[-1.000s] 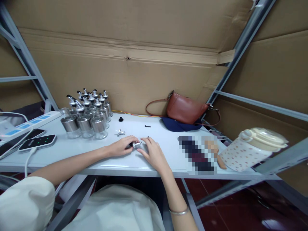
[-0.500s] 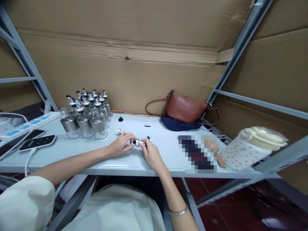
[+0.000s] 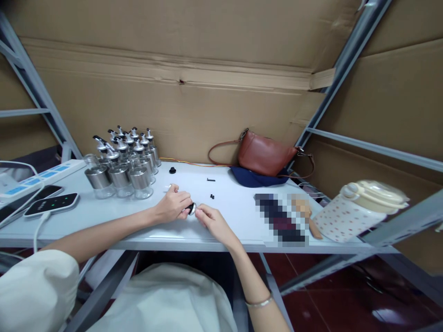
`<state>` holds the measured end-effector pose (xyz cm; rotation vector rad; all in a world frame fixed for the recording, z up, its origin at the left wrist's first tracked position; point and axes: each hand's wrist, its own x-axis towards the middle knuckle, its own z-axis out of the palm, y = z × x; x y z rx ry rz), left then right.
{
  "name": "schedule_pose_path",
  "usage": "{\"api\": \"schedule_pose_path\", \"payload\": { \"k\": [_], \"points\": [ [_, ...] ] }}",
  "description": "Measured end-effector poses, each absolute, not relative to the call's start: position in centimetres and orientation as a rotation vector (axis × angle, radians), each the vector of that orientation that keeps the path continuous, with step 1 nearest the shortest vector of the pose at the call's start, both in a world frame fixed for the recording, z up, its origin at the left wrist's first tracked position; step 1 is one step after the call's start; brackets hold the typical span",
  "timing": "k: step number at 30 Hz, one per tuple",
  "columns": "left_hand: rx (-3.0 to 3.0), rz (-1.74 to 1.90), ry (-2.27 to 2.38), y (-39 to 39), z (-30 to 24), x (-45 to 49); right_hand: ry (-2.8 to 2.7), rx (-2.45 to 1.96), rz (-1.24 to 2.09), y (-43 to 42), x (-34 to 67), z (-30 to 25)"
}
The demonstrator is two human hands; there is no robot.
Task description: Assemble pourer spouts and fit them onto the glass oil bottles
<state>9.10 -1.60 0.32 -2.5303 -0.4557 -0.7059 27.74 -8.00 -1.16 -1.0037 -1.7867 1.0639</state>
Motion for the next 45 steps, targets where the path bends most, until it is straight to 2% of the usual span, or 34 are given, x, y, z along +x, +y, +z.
{"api": "schedule_pose_path", "payload": {
  "k": [4,16,22,29,34,36,40,45],
  "points": [
    [-2.637,-0.725,-0.556,-1.5,0.9,8.8,-1.802,-1.044,0.897,-8.1,27.0,-1.0],
    [-3.004,-0.879,-0.899,-1.7,1.5,9.0,-1.976,-1.171,-0.195,-9.3,25.4,-0.6],
    [-3.28,-1.005,-1.264,-1.7,1.9,9.3,-1.98,-1.188,-0.484,-9.1,25.2,-0.3],
    [-3.348,-0.864,-1.262,-1.7,2.5,9.3,-1.942,-1.178,-0.408,-8.9,25.8,-0.1],
    [-2.988,-0.708,-0.693,-1.5,4.3,8.9,-1.847,-1.136,-0.027,-8.6,25.8,-0.7],
    [-2.881,-0.607,-0.6,-1.1,5.2,9.0,-1.757,-1.136,0.186,-8.3,25.9,-1.0],
    [-2.691,-0.498,-0.788,1.1,7.4,9.4,-1.446,-1.134,0.464,-8.1,26.3,-1.3],
    [-2.557,-0.198,-1.164,5.6,8.9,9.2,-1.453,-1.173,0.386,-8.2,26.2,-0.9]
  ]
}}
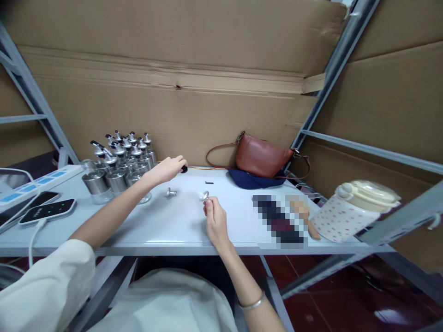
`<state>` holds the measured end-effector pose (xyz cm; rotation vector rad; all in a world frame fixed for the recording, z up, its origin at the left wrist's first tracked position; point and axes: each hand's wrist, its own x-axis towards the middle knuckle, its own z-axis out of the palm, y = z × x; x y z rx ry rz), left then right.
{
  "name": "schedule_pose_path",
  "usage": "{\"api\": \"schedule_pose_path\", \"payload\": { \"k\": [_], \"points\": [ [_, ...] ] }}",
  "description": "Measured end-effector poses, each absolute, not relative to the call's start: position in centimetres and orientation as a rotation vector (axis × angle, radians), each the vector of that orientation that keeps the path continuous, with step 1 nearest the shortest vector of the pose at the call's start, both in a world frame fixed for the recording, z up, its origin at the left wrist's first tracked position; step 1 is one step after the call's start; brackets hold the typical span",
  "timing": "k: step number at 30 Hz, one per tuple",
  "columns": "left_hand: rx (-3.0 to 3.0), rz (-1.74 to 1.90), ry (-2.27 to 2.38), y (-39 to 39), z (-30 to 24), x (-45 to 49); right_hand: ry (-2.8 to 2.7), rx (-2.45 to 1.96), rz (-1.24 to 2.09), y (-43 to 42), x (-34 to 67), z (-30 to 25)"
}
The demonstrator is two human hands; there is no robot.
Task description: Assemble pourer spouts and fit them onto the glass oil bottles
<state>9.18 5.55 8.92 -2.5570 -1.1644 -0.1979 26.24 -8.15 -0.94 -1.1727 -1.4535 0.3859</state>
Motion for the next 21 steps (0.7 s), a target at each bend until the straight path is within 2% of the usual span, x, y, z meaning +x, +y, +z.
{"api": "schedule_pose_path", "payload": {
  "k": [5,12,18,21],
  "points": [
    [-2.525,0.007,-1.347,9.0,7.0,9.3,-1.504,-1.216,0.278,-8.1,26.1,-0.7],
    [-2.513,0.026,-1.438,10.8,5.2,9.1,-1.605,-1.187,0.272,-7.6,26.1,-0.9],
    [-2.615,-0.17,-1.271,6.6,6.1,8.8,-1.645,-1.235,0.242,-7.3,26.3,-1.5],
    [-2.901,-0.456,-0.844,2.2,5.5,8.5,-1.71,-1.271,0.275,-7.3,26.3,-1.6]
  ]
}}
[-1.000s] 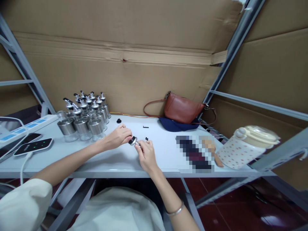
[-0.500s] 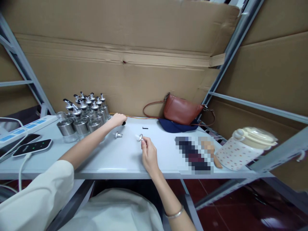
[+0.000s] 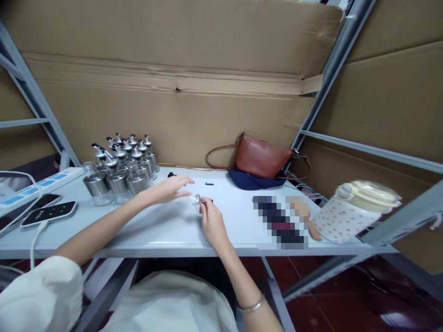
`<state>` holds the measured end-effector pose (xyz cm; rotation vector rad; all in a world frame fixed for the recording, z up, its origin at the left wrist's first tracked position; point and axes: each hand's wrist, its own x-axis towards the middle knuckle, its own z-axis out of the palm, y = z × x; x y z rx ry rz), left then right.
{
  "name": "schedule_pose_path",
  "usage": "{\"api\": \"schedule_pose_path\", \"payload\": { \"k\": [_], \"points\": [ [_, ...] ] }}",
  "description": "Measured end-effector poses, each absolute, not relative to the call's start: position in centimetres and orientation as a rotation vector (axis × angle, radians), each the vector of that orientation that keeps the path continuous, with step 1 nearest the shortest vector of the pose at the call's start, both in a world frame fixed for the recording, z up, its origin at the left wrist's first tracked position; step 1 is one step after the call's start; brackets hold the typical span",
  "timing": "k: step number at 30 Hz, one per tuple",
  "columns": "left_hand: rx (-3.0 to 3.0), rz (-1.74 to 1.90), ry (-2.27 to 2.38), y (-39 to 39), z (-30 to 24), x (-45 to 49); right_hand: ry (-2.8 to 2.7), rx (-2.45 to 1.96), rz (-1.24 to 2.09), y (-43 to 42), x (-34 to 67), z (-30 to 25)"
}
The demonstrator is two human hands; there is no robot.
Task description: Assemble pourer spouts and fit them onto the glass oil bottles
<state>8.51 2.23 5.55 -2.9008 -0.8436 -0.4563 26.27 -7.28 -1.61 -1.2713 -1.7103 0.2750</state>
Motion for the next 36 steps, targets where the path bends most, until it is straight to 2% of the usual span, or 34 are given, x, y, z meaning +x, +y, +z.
{"api": "schedule_pose_path", "payload": {
  "k": [3,7,12,23,33,36],
  "points": [
    [-3.011,-0.592,-0.547,-1.1,4.0,8.1,-1.822,-1.248,0.245,-7.3,26.1,-1.6],
    [-2.974,-0.701,-0.496,-1.9,2.3,7.6,-1.911,-1.249,0.14,-7.4,26.1,-1.7],
    [-2.965,-0.658,-0.423,-1.0,2.4,7.1,-1.946,-1.287,0.126,-7.4,26.0,-1.7],
    [-2.762,-0.275,-0.73,0.2,3.1,5.6,-1.952,-1.304,0.128,-7.8,25.8,-1.6],
    [-2.613,-0.327,-0.881,0.6,2.9,5.2,-1.936,-1.309,0.133,-7.9,25.8,-1.7],
    [-2.626,-0.482,-0.817,0.2,3.5,5.1,-1.934,-1.31,0.135,-7.9,25.8,-1.7]
  ]
}}
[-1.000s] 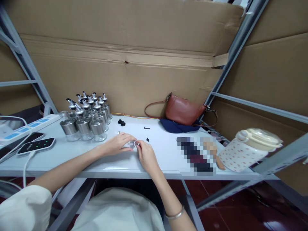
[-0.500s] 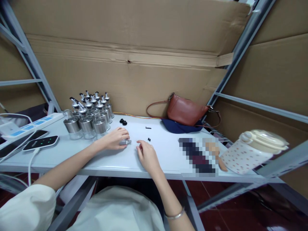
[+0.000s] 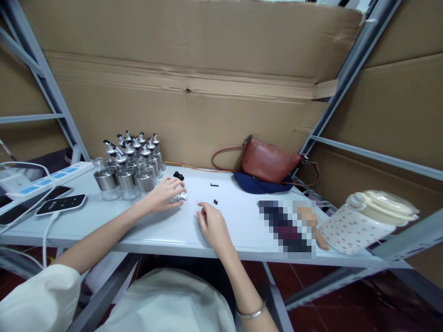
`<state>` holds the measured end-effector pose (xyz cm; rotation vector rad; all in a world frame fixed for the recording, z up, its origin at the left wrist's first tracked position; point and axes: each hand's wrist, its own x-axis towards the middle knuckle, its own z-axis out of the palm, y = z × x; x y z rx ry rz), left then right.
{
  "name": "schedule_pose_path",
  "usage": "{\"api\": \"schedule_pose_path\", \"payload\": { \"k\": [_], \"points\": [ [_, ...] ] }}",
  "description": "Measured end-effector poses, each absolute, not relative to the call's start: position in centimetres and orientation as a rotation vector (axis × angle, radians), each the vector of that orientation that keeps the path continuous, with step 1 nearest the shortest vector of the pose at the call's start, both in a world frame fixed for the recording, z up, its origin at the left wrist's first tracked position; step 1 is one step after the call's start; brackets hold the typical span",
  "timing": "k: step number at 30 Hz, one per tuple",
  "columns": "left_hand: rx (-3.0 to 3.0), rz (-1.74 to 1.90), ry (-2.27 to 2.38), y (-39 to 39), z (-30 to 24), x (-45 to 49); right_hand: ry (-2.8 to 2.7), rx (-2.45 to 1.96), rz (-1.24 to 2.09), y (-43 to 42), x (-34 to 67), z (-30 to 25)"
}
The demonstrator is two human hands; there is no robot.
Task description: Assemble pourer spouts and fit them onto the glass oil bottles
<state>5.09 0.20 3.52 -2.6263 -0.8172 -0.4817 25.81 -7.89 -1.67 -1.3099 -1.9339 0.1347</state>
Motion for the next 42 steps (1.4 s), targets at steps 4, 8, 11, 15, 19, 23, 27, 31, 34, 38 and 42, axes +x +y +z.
{"api": "schedule_pose_path", "payload": {
  "k": [4,8,11,15,19,23,27,31,34,38,42],
  "points": [
    [-2.374,-1.122,-0.836,-0.9,5.5,3.9,-1.923,-1.306,0.143,-7.9,25.8,-1.6],
    [-1.753,-1.797,-1.177,-1.0,7.2,1.0,-1.92,-1.296,0.137,-7.9,25.7,-1.6],
    [-1.609,-2.01,-1.439,0.3,7.5,-1.7,-1.925,-1.285,0.123,-8.0,25.7,-1.5],
    [-1.742,-2.056,-1.647,2.3,6.8,-4.5,-1.934,-1.269,0.094,-8.0,25.7,-1.5],
    [-1.854,-1.923,-1.869,2.9,6.2,-6.1,-1.947,-1.261,0.076,-8.1,25.6,-1.4],
    [-1.891,-1.817,-1.959,1.7,6.1,-6.8,-1.948,-1.274,0.073,-8.1,25.6,-1.4],
    [-1.909,-1.802,-2.005,-0.7,6.3,-7.4,-1.948,-1.271,0.074,-8.1,25.6,-1.4],
    [-2.048,-1.718,-2.047,-3.6,6.5,-7.1,-1.952,-1.277,0.084,-8.2,25.5,-1.3],
    [-2.259,-1.771,-2.035,-5.4,6.8,-5.5,-1.945,-1.283,0.088,-8.3,25.5,-1.2],
    [-2.624,-2.125,-1.824,-6.7,6.9,-1.8,-1.93,-1.289,0.074,-8.3,25.5,-1.2],
    [-2.833,-2.378,-1.632,-6.8,6.1,2.3,-1.926,-1.283,0.073,-8.3,25.6,-1.2]
  ]
}}
